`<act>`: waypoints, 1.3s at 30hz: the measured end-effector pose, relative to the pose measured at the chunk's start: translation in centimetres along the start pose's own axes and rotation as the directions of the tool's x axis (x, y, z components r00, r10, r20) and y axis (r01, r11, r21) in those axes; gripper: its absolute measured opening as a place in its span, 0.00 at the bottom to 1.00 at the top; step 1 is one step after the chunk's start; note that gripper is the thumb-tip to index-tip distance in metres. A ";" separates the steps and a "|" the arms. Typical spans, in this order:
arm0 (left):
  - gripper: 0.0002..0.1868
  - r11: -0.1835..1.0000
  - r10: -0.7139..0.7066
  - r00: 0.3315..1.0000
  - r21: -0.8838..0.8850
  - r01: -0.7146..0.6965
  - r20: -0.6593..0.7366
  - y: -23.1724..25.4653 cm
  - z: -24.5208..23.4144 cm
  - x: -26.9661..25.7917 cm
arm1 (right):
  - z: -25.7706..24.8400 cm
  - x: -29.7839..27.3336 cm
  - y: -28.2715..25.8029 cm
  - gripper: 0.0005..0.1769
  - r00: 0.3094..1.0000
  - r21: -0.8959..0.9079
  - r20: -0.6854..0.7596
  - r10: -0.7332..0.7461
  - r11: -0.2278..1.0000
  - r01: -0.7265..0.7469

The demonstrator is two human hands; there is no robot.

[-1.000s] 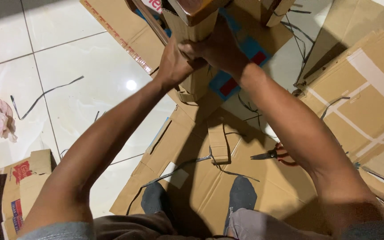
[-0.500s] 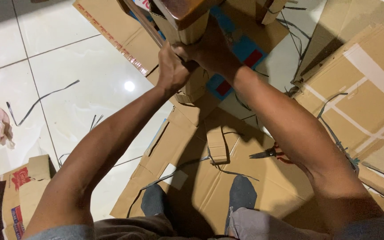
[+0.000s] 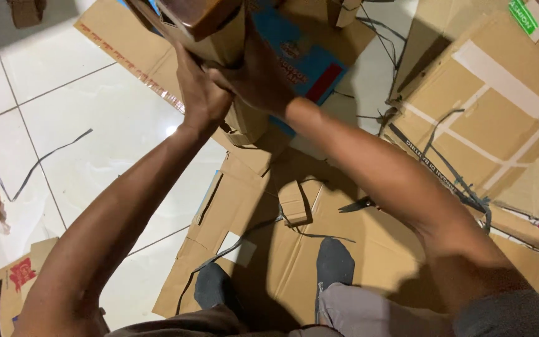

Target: Wrapping wooden furniture legs with cardboard and securing them with plastic ties

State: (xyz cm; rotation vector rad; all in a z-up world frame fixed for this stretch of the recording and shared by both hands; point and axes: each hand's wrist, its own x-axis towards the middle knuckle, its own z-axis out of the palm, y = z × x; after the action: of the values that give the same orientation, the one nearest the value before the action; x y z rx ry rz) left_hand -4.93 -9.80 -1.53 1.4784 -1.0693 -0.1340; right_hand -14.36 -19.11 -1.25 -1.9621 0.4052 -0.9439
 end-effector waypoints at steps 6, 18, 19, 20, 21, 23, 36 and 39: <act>0.29 0.994 0.105 0.992 -0.018 -0.104 0.066 -0.4 0.1 0.7 | -5.2 -1.4 -0.6 0.38 0.959 -0.216 0.197 -0.204 0.945 0.246; 0.23 0.970 0.065 0.990 -0.242 -0.034 0.123 -0.2 -0.1 1.4 | -14.6 -20.6 19.1 0.33 0.518 -0.684 0.162 0.840 0.474 -0.555; 0.26 0.980 0.056 0.990 -0.196 -0.029 0.130 -0.1 -0.2 1.2 | -14.2 -21.9 21.1 0.25 0.802 -0.661 0.325 0.500 0.727 -0.185; 0.30 0.988 0.046 0.989 -0.149 -0.026 0.138 -0.1 -0.5 1.1 | -13.7 -23.3 23.1 0.21 0.882 -0.567 0.467 0.057 0.785 0.250; 0.30 0.989 0.046 0.989 -0.147 -0.026 0.138 0.1 -0.6 1.0 | -12.7 -23.0 22.6 0.21 0.882 -0.565 0.468 0.055 0.786 0.250; 0.30 0.990 0.078 0.985 -0.130 -0.058 0.154 0.3 -0.7 1.1 | -10.9 -22.5 21.6 0.21 0.617 -0.779 0.473 0.629 0.625 -0.040; 0.24 0.983 0.090 0.986 -0.169 -0.065 0.143 0.4 -0.6 1.1 | -13.2 -28.4 11.5 0.22 0.546 -0.505 0.669 0.504 0.848 -0.163; 0.30 0.968 0.053 0.981 -0.250 -0.005 0.185 -0.5 -0.7 0.9 | -16.9 -29.5 10.8 0.21 0.559 -0.593 0.489 0.670 0.725 -0.350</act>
State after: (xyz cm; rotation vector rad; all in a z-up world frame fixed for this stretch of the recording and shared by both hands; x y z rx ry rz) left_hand -3.69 -9.96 -1.37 1.2404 -1.1808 -0.3819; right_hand -45.47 -17.21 -18.54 -2.2093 0.7609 0.3338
